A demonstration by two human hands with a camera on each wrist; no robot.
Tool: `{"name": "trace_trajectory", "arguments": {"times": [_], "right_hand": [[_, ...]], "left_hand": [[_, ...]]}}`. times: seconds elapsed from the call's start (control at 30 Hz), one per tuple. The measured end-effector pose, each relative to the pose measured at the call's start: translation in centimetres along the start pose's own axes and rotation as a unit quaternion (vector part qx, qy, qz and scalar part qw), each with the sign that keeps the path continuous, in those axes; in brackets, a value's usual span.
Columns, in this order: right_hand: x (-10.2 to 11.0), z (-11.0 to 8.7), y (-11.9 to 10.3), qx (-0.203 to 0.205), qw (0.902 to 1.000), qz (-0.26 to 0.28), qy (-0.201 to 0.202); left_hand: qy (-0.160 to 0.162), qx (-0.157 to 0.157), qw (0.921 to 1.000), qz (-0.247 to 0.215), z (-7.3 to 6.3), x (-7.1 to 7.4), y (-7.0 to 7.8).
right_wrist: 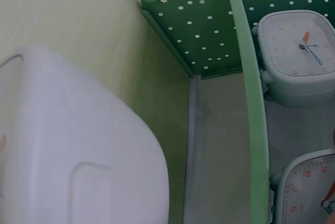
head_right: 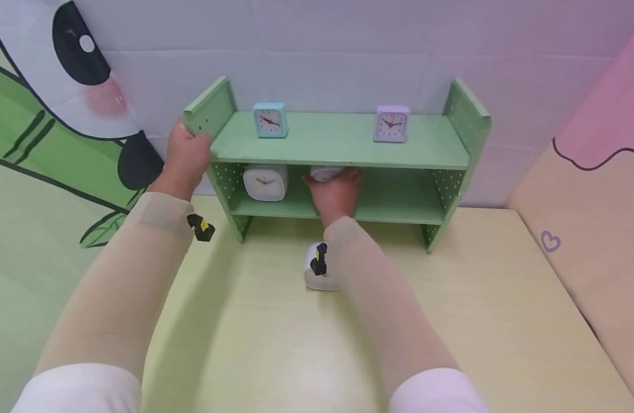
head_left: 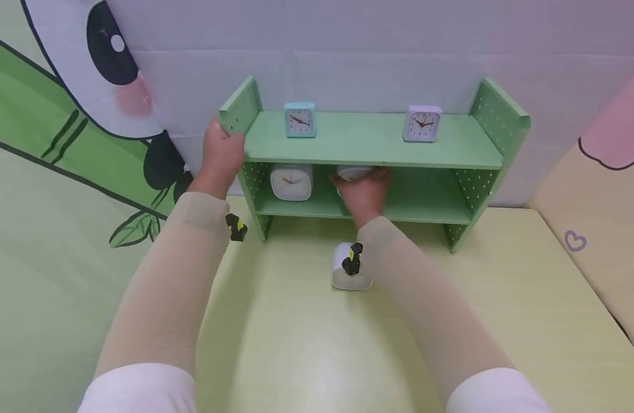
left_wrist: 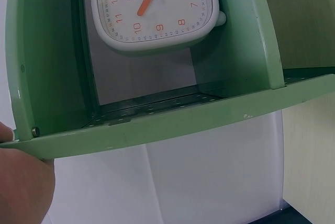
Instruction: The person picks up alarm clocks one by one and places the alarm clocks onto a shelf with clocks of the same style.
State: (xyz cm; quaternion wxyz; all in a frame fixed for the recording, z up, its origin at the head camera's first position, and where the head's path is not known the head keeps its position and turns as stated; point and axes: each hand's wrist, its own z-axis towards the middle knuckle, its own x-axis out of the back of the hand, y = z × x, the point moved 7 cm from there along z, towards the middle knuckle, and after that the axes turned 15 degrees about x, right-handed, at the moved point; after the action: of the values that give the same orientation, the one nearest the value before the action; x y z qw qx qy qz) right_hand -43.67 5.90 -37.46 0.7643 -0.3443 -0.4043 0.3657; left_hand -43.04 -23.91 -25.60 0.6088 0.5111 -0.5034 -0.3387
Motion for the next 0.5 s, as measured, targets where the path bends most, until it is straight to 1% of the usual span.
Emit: {"name": "trace_trajectory", "arguments": {"times": [0.23,0.5], "right_hand": [[-0.34,-0.10,-0.37,0.006,1.0000,0.002,0.003],[-0.42,-0.07,-0.29,0.011,0.9999,0.002,-0.008]], "left_hand": [[0.000,-0.004,1.0000,-0.006,0.00,0.11,0.02],[-0.005,-0.009,0.9999,-0.006,0.01,-0.03,-0.06]]}}
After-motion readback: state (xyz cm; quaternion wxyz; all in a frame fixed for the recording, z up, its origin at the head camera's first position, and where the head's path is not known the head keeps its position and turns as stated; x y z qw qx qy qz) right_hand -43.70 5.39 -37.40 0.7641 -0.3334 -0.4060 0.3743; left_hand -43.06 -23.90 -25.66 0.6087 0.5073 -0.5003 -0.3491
